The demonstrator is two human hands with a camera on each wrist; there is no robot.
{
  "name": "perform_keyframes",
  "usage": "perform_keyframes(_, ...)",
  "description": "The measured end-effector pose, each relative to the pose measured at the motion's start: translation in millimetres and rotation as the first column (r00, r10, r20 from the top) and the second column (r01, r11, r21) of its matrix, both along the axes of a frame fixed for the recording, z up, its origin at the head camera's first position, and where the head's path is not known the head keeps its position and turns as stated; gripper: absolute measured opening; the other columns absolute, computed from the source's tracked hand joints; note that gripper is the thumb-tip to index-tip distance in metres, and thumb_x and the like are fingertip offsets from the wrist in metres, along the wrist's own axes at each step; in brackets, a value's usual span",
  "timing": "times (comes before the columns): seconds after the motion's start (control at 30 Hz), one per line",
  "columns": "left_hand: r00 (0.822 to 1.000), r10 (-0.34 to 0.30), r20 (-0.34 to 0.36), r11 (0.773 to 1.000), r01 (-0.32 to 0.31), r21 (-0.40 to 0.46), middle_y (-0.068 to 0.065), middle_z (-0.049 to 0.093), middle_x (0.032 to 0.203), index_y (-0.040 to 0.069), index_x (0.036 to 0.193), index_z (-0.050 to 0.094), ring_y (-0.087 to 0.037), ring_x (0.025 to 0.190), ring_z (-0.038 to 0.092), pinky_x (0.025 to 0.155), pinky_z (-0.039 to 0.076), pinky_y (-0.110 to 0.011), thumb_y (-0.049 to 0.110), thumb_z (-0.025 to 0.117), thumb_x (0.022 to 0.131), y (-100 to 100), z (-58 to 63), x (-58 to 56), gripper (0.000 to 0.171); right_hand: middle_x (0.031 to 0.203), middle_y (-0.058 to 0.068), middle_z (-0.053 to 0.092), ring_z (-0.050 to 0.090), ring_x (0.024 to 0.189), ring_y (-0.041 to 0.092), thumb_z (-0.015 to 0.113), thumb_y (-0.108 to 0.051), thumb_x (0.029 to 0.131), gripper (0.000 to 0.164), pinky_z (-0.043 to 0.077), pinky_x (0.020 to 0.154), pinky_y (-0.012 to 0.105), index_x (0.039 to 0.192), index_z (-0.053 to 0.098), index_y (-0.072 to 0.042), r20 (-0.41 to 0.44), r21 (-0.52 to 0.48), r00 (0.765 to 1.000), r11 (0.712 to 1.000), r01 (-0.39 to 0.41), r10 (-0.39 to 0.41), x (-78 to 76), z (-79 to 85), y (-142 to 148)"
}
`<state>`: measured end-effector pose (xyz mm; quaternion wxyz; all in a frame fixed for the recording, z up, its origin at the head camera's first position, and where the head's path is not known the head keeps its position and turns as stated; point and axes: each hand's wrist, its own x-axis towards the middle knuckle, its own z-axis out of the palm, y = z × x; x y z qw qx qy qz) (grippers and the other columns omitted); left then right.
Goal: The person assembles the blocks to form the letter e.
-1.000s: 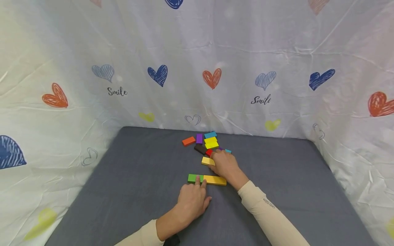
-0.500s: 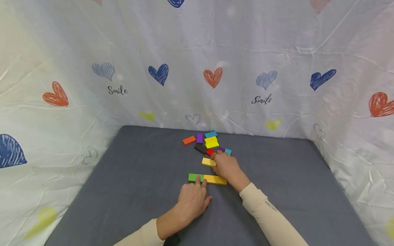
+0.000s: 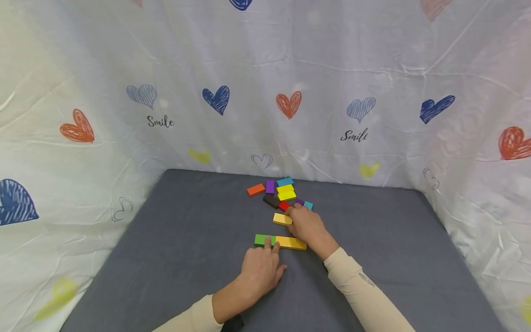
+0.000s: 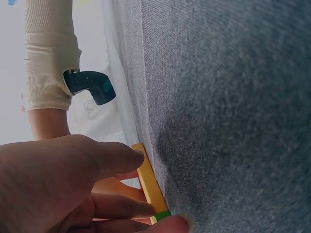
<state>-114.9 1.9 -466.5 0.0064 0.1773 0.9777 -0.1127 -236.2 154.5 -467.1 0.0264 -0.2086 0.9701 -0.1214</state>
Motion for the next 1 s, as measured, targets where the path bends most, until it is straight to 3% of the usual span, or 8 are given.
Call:
perform_keyframes(0.87, 1.0, 0.015, 0.027, 1.0, -0.015, -0.005, -0.006, 0.062, 0.15, 0.02, 0.145, 0.068, -0.015, 0.083, 0.076, 0.062, 0.058, -0.03, 0.064, 0.063, 0.099, 3.1, -0.5, -2.6, 0.064, 0.102, 0.006, 0.066, 0.06, 0.079, 0.02, 0.084, -0.014, 0.091, 0.031, 0.06, 0.08, 0.042, 0.119, 0.075, -0.006, 0.009, -0.029, 1.0, 1.0, -0.009, 0.009, -1.7, -2.1, 2.1)
perform_keyframes(1.0, 0.999, 0.012, 0.03, 1.0, -0.012, -0.007, -0.005, 0.061, 0.151, 0.021, 0.144, 0.068, -0.015, 0.089, 0.077, 0.064, 0.058, -0.031, 0.064, 0.062, 0.099, 3.1, 0.2, -3.3, 0.063, 0.103, 0.006, 0.066, 0.06, 0.08, 0.02, 0.085, -0.014, 0.09, 0.032, 0.06, 0.081, 0.043, 0.119, 0.075, -0.005, -0.004, -0.037, 1.0, 0.999, -0.013, 0.013, -0.8, -1.6, 3.3)
